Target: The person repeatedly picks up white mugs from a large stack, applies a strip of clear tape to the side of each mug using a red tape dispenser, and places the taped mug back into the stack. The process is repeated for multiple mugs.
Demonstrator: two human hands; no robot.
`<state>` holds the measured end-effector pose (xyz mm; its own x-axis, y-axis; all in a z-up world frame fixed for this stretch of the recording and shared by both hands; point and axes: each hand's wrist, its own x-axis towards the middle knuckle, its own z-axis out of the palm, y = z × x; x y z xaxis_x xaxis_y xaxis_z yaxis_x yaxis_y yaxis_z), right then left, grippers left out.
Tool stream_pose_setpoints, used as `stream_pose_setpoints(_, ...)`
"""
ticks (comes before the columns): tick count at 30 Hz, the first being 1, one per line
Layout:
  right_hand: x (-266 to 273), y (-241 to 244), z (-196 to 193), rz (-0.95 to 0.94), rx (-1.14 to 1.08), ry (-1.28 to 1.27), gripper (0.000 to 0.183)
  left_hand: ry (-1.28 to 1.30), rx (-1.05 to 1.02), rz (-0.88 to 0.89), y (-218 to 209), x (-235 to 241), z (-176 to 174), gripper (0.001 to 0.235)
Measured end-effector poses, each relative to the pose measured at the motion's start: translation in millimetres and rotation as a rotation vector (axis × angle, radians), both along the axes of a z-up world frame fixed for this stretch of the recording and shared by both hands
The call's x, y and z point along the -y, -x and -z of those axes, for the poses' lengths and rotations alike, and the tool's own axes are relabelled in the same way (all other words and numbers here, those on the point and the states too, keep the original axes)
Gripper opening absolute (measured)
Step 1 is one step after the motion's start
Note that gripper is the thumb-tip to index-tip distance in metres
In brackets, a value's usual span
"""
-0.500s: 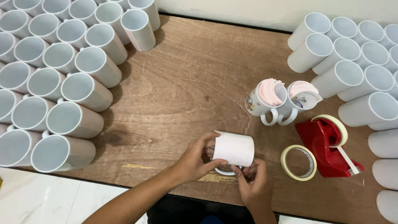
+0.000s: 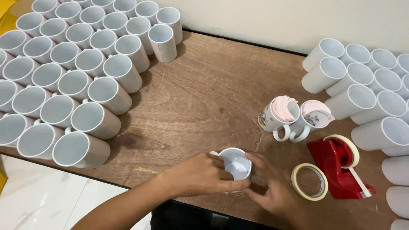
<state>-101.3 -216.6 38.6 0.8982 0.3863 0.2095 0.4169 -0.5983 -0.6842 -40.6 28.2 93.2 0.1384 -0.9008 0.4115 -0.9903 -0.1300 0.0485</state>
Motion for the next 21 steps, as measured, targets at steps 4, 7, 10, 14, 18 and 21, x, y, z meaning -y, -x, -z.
stream_pose_setpoints(4, -13.4, -3.7, -7.2, -0.045, 0.000, 0.002, 0.076, 0.123, 0.045, -0.024, 1.3, -6.5, 7.2, 0.039)
stream_pose_setpoints(7, -26.0, -6.9, -10.5, -0.021, -0.020, -0.011, 0.050, 0.089, 0.043, -0.095, 1.2, -18.8, 20.3, 0.047)
stream_pose_setpoints(10, -40.2, -15.0, -6.1, -0.017, 0.135, -0.055, 0.035, 0.191, -0.023, -0.037, -1.9, -29.2, 19.7, 0.044)
stream_pose_setpoints(14, -62.1, -31.7, 6.1, 0.086, 0.212, -0.006, 0.032, 0.167, -0.186, -0.318, -2.0, -43.9, 35.2, 0.059)
stream_pose_setpoints(18, -94.6, -57.7, 8.0, 0.204, 0.280, -0.020, 0.032, 0.273, -0.482, -0.803, -12.8, -53.3, 56.9, 0.071)
stream_pose_setpoints(21, -114.5, -82.0, 11.0, 0.251, 0.084, -0.089, 0.038, 0.439, -0.801, -0.886, -29.6, -62.1, 66.1, 0.078)
